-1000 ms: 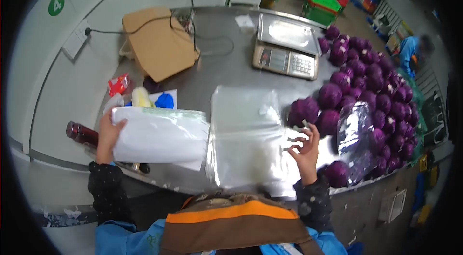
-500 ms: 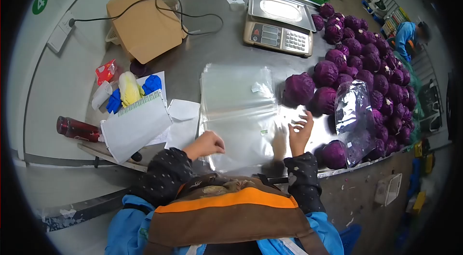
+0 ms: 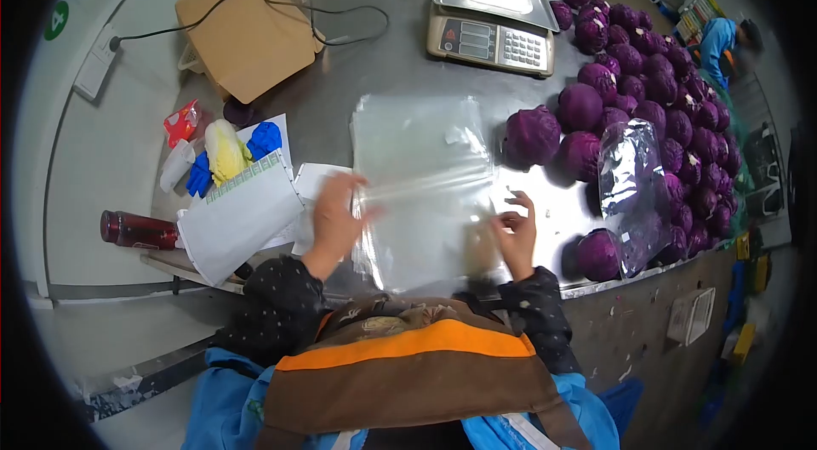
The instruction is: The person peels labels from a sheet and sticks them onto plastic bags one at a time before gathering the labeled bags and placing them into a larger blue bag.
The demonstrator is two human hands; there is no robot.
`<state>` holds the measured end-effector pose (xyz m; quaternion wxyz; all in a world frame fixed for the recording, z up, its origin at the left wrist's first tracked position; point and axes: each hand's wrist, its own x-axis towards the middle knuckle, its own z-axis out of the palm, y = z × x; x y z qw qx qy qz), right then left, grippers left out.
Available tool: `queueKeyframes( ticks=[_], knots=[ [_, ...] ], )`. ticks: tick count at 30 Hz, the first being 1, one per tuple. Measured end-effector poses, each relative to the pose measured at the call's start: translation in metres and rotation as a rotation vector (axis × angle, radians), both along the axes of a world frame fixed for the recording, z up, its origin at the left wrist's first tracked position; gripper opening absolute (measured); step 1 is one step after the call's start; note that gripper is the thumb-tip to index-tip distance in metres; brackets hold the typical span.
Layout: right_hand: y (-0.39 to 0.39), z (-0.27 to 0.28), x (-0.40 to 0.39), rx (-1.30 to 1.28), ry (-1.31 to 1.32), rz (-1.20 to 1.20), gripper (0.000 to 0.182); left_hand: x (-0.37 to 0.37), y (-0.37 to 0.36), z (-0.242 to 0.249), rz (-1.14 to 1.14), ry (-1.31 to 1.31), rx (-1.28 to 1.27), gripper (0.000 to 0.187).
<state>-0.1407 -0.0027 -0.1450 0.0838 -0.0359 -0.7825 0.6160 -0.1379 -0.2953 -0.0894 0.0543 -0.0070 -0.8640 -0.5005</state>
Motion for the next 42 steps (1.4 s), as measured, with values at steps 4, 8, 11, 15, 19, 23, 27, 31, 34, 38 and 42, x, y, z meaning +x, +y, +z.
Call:
queueKeyframes(
  ticks=[4,8,11,15,19,23,27,31,34,38,42],
  knots=[
    [-0.029,0.009,-0.007,0.224,-0.02,0.02,0.057,0.029,0.008,-0.046,-0.617,-0.081,-0.417,0.018],
    [0.008,-0.001,-0.02,0.143,0.051,-0.252,0.05,0.002,-0.005,-0.056,-0.689,-0.205,-0.34,0.015],
    [0.013,0.009,-0.013,0.14,0.037,-0.27,0.039,-0.018,-0.014,-0.009,0.165,-0.236,0.13,0.013],
    [-0.029,0.0,0.005,0.384,-0.071,0.008,0.039,0.023,0.005,-0.021,-0.214,0.206,-0.329,0.017],
    [-0.033,-0.006,-0.006,0.44,0.008,-0.161,0.044,0.021,0.002,-0.069,-0.601,-0.091,-0.343,0.017],
    [-0.002,-0.002,-0.013,-0.006,0.051,-0.342,0.023,-0.02,-0.018,-0.052,-0.174,-0.469,0.199,0.017],
    [-0.013,0.005,0.002,0.277,0.194,-0.06,0.009,-0.005,0.001,0.012,0.163,0.341,-0.114,0.017],
    [-0.034,-0.024,0.009,0.504,0.037,-0.041,0.014,0.028,0.002,-0.056,-0.603,0.022,-0.382,0.021],
    [-0.049,0.024,0.002,0.3,-0.033,-0.272,0.025,0.022,-0.003,-0.077,-0.743,-0.1,-0.403,0.02],
    [-0.019,0.03,0.003,0.413,0.311,-0.14,0.033,-0.022,-0.013,-0.083,-0.507,-0.443,0.056,0.007],
    [-0.058,0.055,0.032,0.626,0.46,0.616,0.041,-0.088,-0.069,-0.007,0.252,-0.061,0.322,0.013]
  ],
)
